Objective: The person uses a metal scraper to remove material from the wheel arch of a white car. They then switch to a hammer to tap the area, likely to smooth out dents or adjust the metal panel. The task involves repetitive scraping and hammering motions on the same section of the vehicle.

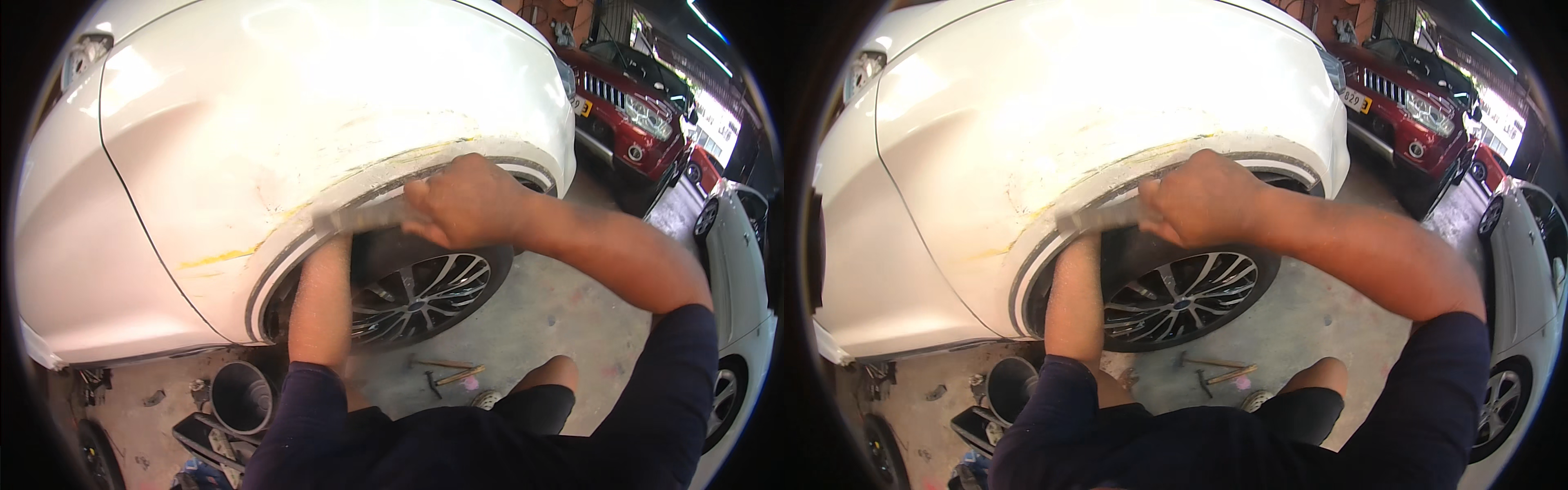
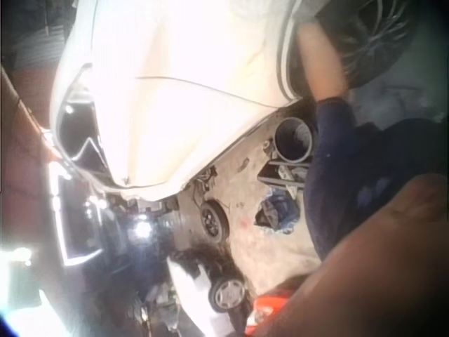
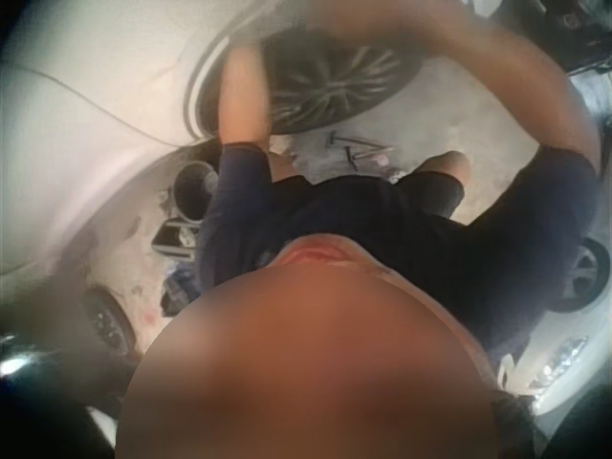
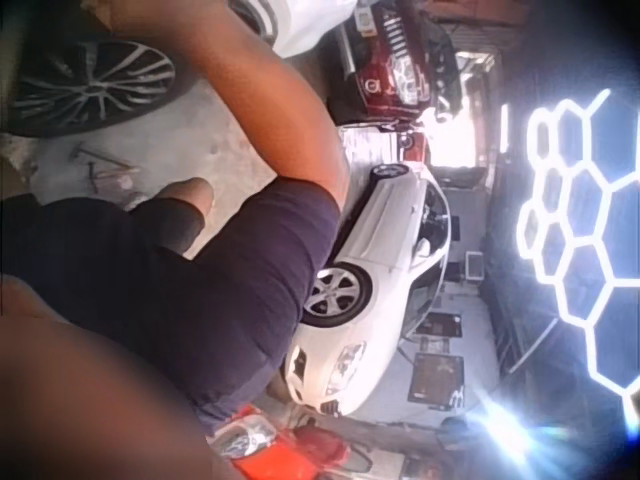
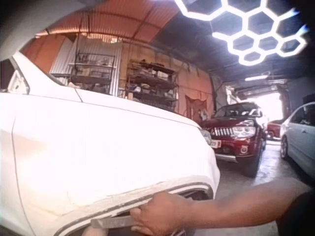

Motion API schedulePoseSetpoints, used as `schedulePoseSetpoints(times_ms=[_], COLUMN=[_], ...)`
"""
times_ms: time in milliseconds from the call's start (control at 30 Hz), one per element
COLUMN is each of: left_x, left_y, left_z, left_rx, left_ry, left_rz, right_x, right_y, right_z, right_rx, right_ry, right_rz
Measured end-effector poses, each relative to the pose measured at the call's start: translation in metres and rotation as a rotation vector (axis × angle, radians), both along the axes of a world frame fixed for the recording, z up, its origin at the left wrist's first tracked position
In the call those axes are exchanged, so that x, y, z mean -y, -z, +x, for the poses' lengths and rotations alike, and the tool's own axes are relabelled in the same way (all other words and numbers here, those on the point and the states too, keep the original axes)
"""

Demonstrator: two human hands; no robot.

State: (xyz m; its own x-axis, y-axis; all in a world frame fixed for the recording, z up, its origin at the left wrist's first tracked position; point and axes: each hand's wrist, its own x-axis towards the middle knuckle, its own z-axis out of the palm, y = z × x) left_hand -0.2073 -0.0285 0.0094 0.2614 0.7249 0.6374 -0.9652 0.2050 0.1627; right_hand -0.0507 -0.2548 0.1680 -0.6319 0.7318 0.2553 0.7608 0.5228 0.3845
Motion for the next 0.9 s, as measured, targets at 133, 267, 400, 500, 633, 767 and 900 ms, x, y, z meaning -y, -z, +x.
schedulePoseSetpoints(times_ms=[133, 267, 400, 500, 633, 767, 900], left_x=[0.001, -0.001, -0.004, -0.003, -0.001, -0.002, 0.004], left_y=[0.002, 0.004, 0.002, 0.002, 0.007, 0.01, 0.014], left_z=[-0.002, -0.004, -0.003, -0.004, -0.007, -0.007, -0.003], left_rx=[-0.041, -0.048, -0.069, -0.077, -0.072, -0.084, -0.139], left_ry=[-0.029, -0.044, -0.072, -0.079, -0.089, -0.115, -0.168], left_rz=[0.003, 0.005, 0.001, -0.002, -0.016, -0.018, -0.052], right_x=[-0.002, -0.004, -0.005, -0.009, -0.006, -0.003, -0.001], right_y=[0.004, 0.001, -0.006, -0.01, -0.007, -0.006, 0.006], right_z=[-0.003, -0.008, -0.011, -0.011, -0.01, -0.008, 0.01], right_rx=[-0.149, -0.035, -0.265, 0.035, -0.17, 0.043, -0.18], right_ry=[-0.093, -0.044, -0.116, 0.006, -0.137, -0.019, -0.052], right_rz=[0.142, -0.019, 0.171, -0.062, 0.176, -0.013, 0.154])
